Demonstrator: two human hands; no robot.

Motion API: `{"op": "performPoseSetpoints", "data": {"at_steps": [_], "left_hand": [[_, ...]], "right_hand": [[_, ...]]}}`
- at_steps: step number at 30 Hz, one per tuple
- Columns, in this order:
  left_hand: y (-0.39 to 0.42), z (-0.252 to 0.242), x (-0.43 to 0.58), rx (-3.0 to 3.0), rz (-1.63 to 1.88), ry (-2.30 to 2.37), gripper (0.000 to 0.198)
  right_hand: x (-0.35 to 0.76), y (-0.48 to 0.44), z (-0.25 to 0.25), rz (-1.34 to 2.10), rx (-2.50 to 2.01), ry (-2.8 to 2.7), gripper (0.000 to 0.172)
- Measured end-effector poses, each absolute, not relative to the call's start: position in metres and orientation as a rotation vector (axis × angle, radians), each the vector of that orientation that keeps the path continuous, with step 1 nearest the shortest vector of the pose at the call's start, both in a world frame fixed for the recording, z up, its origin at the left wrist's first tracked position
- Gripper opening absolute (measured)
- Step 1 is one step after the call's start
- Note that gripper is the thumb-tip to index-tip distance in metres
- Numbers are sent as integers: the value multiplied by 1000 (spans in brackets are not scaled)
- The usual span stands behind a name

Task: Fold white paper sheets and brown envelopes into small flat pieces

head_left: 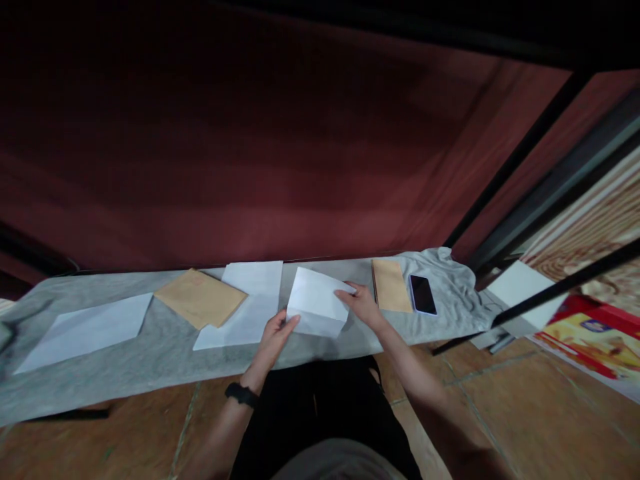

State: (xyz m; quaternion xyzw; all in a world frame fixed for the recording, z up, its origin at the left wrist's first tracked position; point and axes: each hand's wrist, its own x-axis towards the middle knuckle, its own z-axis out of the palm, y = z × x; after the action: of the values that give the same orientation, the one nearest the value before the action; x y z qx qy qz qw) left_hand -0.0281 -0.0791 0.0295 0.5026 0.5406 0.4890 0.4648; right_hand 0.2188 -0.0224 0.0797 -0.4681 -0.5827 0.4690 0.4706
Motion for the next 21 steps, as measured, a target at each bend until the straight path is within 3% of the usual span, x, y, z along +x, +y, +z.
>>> {"op": "performPoseSetpoints", "data": {"at_steps": [3,12,16,21], "left_hand": [[-76,23,-19,1170,1124,1288,44],[-62,-20,-5,981,1219,1544,25],[-52,-35,-1,953,1225,1628,16],[-40,-49,2,962,1208,1733,28]], "right_hand": [[218,-2,59,1176,-1217,-1234,41],[199,10,-14,1175,-1469,-1275,69],[194,8,-32,645,-1659,-1730,68],[185,-21,-49,210,-1494,-2182,55]]}}
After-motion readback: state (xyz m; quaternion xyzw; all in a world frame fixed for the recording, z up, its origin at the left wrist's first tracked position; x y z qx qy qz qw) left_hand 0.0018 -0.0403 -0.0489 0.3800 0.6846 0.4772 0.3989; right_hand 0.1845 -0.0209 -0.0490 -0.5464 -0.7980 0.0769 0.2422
